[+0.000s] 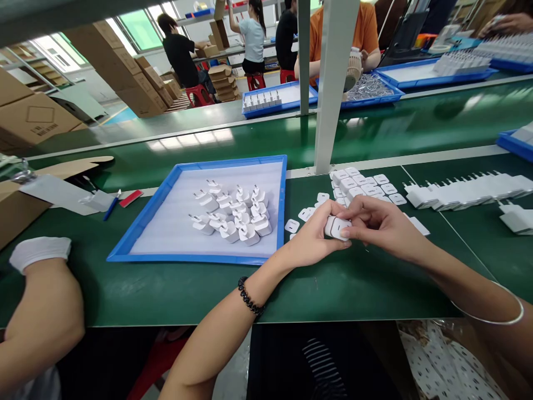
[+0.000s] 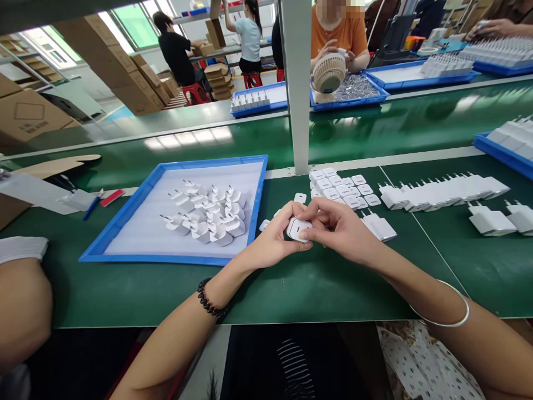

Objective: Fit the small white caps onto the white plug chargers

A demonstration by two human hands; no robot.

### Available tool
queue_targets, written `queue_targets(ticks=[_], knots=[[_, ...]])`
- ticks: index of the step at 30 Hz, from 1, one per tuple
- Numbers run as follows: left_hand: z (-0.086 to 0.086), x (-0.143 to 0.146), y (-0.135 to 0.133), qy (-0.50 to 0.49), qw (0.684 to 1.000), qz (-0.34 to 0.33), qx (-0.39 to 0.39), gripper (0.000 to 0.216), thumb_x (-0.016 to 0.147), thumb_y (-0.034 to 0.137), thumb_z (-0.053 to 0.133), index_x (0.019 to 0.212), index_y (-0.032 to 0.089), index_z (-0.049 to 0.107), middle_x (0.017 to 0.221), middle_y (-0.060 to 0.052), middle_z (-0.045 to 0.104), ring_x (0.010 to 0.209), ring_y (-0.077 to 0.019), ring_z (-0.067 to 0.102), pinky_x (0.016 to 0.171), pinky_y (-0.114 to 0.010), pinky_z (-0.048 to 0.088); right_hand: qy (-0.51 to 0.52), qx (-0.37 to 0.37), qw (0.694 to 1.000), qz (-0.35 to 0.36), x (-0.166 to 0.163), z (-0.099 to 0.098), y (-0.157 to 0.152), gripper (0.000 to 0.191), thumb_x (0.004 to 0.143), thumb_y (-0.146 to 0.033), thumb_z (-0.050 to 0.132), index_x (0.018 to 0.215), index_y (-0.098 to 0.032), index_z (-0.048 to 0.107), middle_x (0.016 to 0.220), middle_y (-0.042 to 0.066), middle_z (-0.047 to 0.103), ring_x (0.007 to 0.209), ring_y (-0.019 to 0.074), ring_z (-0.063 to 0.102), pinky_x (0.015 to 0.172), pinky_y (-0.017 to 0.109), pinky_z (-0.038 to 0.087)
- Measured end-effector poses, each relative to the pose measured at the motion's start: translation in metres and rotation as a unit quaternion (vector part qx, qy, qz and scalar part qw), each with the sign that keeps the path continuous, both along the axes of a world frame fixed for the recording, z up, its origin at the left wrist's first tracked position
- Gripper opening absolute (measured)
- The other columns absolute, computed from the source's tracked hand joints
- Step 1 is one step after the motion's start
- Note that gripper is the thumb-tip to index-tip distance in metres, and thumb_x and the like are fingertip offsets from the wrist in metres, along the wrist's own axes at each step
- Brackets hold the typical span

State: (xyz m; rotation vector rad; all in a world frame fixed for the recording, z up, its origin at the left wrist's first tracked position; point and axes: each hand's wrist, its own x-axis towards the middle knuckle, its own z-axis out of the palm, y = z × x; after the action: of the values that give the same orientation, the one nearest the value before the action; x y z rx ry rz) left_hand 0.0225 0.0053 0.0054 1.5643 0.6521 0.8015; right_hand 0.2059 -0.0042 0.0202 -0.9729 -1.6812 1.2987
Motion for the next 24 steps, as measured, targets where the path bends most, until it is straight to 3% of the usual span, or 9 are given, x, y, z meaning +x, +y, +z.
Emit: queue_targets(ticks=[4, 8, 13, 21, 24], knots=[[0.001, 0.001, -0.001, -0.022, 0.999, -0.008, -0.028, 0.035, 0.074, 0.012, 0.070, 0.093, 0.020, 0.042, 0.092, 0.001, 0.048, 0.084, -0.0124, 0.049, 0.078, -0.027, 0.041, -0.002, -0.020, 1.000, 0.020, 0.002, 0.002, 0.000, 0.018, 0.083, -0.030, 0.075, 0.096, -0.020, 0.066, 0.050, -0.009, 0.040, 0.049, 0.0084, 0.041, 0.051, 0.023, 0.035], [0.000, -0.001, 0.000, -0.053, 0.998, -0.009, -0.039, 0.040, 0.072, 0.013, 0.070, 0.096, 0.021, 0.039, 0.088, 0.002, 0.049, 0.078, -0.0109, 0.047, 0.072, -0.026, 0.039, -0.030, 0.002, 0.999, 0.043, 0.005, 0.006, 0.000, 0.037, 0.078, -0.032, 0.080, 0.113, -0.021, 0.070, 0.060, -0.007, 0.043, 0.056, 0.0098, 0.042, 0.055, 0.024, 0.038], [0.001, -0.002, 0.000, -0.046, 0.999, -0.006, -0.013, 0.041, 0.068, 0.007, 0.064, 0.100, 0.021, 0.042, 0.089, 0.002, 0.049, 0.079, -0.0116, 0.048, 0.070, -0.025, 0.038, -0.050, 0.023, 0.996, 0.069, 0.006, 0.007, -0.002, 0.036, 0.080, -0.031, 0.078, 0.114, -0.022, 0.073, 0.056, -0.007, 0.039, 0.053, 0.0092, 0.039, 0.051, 0.024, 0.037], [0.006, -0.006, 0.000, -0.045, 0.988, -0.122, -0.079, 0.064, 0.059, 0.001, 0.060, 0.113, 0.024, 0.034, 0.093, 0.000, 0.058, 0.079, -0.0136, 0.056, 0.062, -0.023, 0.038, -0.009, -0.048, 0.980, 0.192, 0.018, 0.003, 0.008, 0.030, 0.079, -0.025, 0.079, 0.109, -0.021, 0.076, 0.048, -0.009, 0.052, 0.042, 0.0075, 0.050, 0.049, 0.022, 0.045], [0.005, -0.008, 0.003, -0.048, 0.982, -0.141, -0.117, 0.070, 0.052, -0.002, 0.057, 0.112, 0.025, 0.033, 0.091, 0.003, 0.058, 0.074, -0.0119, 0.054, 0.057, -0.021, 0.037, 0.001, -0.058, 0.978, 0.199, 0.020, 0.002, 0.009, 0.033, 0.080, -0.028, 0.078, 0.112, -0.021, 0.074, 0.048, -0.008, 0.056, 0.041, 0.0084, 0.053, 0.049, 0.023, 0.048]])
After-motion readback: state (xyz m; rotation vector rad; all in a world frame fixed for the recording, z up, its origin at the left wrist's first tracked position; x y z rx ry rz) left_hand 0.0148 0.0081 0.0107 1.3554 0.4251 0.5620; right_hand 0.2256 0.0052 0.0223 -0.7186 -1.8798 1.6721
